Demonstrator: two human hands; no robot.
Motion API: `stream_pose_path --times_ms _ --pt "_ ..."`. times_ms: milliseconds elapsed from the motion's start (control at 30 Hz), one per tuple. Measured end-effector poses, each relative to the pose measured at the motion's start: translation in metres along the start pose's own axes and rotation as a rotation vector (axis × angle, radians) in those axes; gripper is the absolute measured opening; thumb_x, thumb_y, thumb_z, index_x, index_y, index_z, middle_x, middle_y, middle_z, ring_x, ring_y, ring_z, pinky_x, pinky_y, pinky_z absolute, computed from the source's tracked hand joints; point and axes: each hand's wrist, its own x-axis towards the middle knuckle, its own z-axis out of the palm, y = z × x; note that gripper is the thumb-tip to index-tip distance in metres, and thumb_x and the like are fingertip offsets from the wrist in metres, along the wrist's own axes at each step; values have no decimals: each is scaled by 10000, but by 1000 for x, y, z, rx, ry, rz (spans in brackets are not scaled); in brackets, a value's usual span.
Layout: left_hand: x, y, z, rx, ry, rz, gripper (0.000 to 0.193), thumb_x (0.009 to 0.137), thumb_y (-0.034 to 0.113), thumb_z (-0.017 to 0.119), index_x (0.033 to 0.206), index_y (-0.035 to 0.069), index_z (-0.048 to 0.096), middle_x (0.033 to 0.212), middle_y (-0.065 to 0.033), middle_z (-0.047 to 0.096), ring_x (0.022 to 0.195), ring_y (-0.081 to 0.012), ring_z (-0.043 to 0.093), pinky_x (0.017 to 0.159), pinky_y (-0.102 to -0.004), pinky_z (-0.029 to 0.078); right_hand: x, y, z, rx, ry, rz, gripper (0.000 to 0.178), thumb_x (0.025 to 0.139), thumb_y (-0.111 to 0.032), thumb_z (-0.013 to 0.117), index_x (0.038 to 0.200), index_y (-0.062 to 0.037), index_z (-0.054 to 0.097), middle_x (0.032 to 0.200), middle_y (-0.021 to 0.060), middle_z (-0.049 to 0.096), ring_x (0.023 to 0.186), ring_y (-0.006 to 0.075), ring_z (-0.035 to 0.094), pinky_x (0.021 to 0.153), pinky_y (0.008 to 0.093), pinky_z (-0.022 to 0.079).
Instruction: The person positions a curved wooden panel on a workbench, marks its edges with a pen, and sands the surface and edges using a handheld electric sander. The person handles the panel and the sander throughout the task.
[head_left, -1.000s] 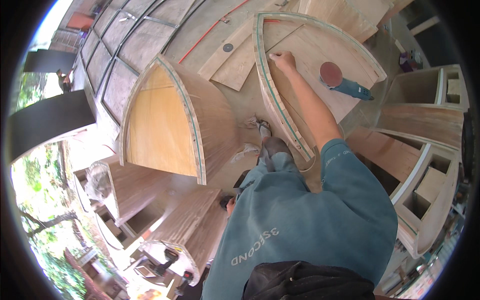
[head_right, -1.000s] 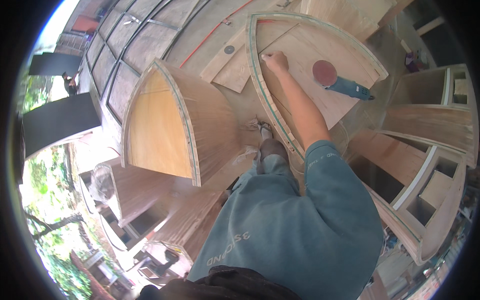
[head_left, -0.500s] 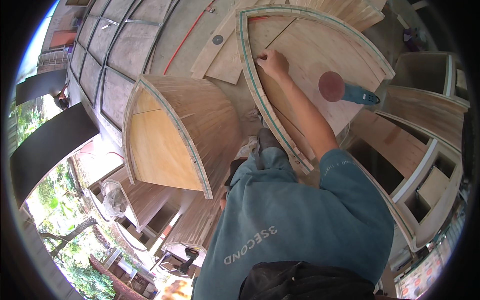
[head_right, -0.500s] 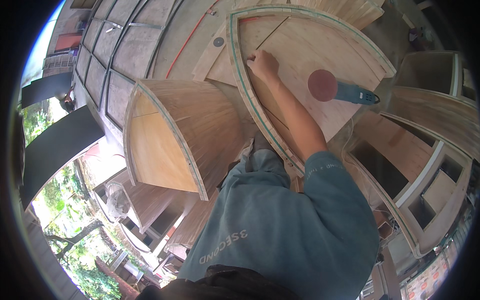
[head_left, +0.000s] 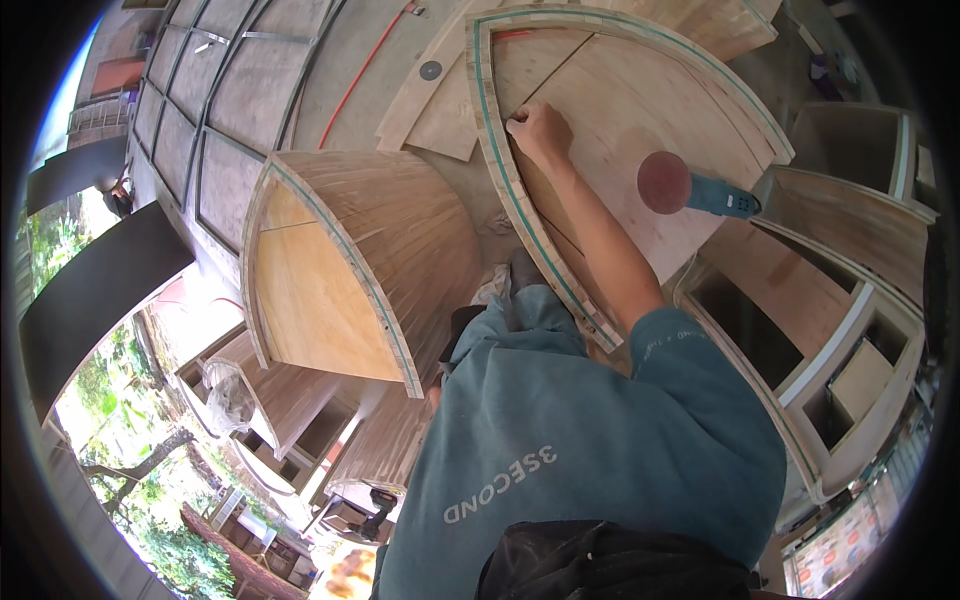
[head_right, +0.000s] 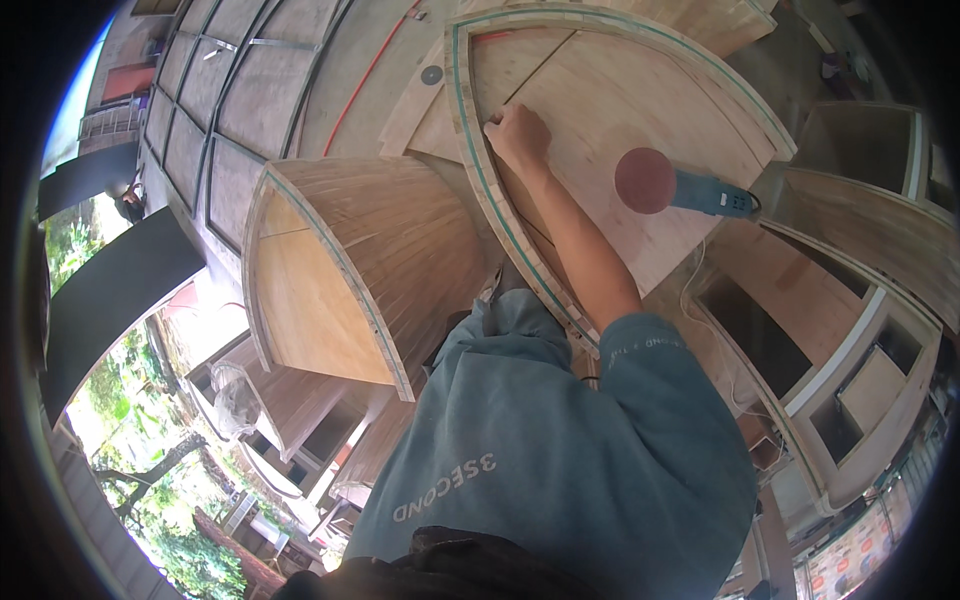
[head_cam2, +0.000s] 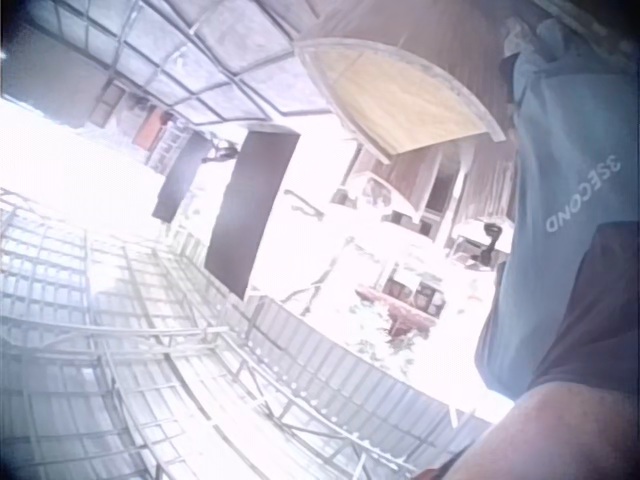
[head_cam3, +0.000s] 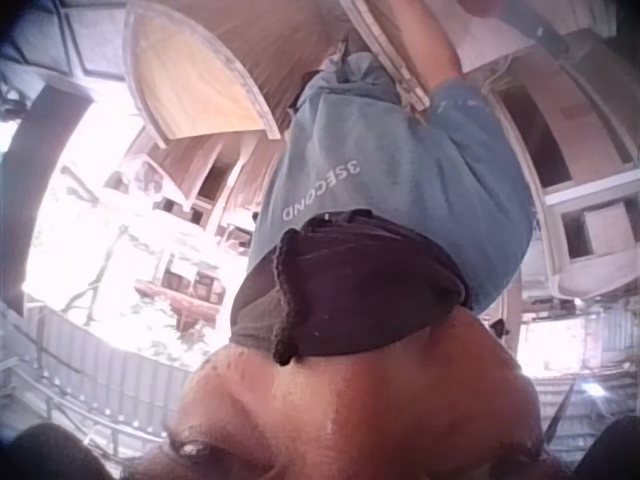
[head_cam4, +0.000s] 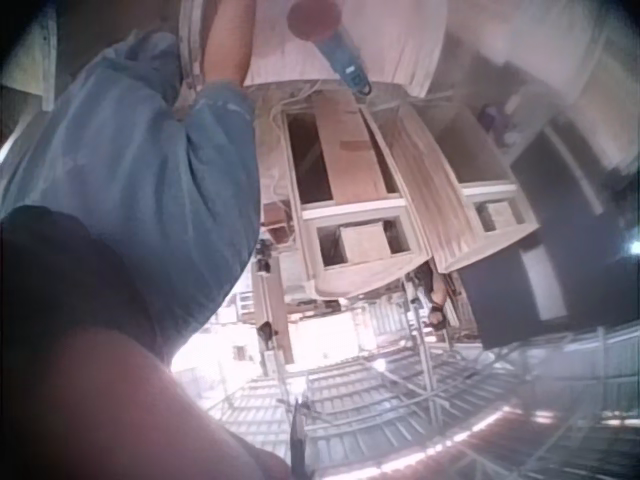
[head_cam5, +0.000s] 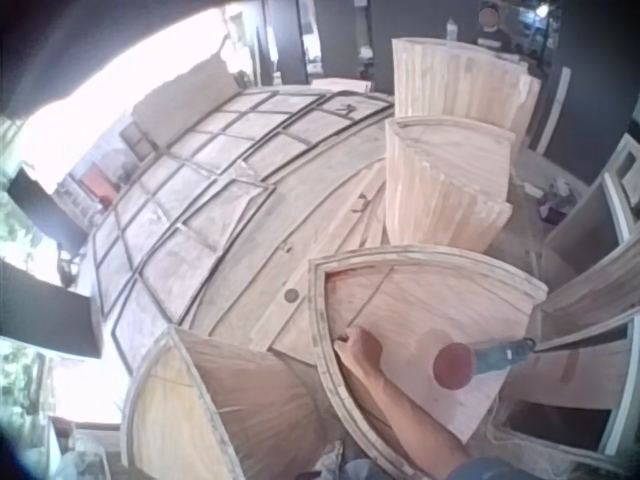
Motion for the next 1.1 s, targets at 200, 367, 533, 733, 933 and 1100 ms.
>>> stream_pose_path --times_ms 200,367,533,733,933,1100 --pt "7 -2 1 16 -7 12 389 960 328 656 1179 18 739 1089 -188 761 994 -327 735 850 -446 561 -7 -8 -3 -4 8 17 205 820 -296 741 904 -123 813 890 163 769 869 382 741 785 474 588" --pt "19 -10 5 30 -4 38 393 953 328 659 1185 20 739 1103 -195 758 1013 -335 732 868 -451 557 -6 -6 2 -4 37 76 217 829 -321 749 914 -132 814 901 153 773 870 380 744 776 482 590" --pt "20 -27 17 34 13 40 399 947 328 661 1191 23 739 1118 -202 756 1031 -343 730 885 -457 554 -6 -5 6 -45 40 31 239 840 -338 729 926 -131 812 889 154 773 863 386 743 767 494 587" --pt "13 -59 42 43 51 47 405 939 328 664 1198 26 740 1135 -210 753 1053 -353 727 907 -464 549 -6 -2 12 -115 28 -49 325 839 -402 715 960 -116 811 914 147 777 901 374 736 790 491 573" --pt "3 -25 31 -124 107 63 405 913 402 663 1172 109 767 1136 -226 744 1102 -410 699 926 -484 554 8 15 8 -77 -24 -189 355 863 -385 701 985 -66 796 936 185 770 914 393 734 797 471 559" --pt "-16 5 31 -283 141 -67 389 921 406 690 1175 124 772 1130 -203 753 1096 -380 713 922 -449 565 -9 17 5 -33 52 -215 364 875 -376 706 939 -23 771 909 176 770 901 392 737 784 472 560"
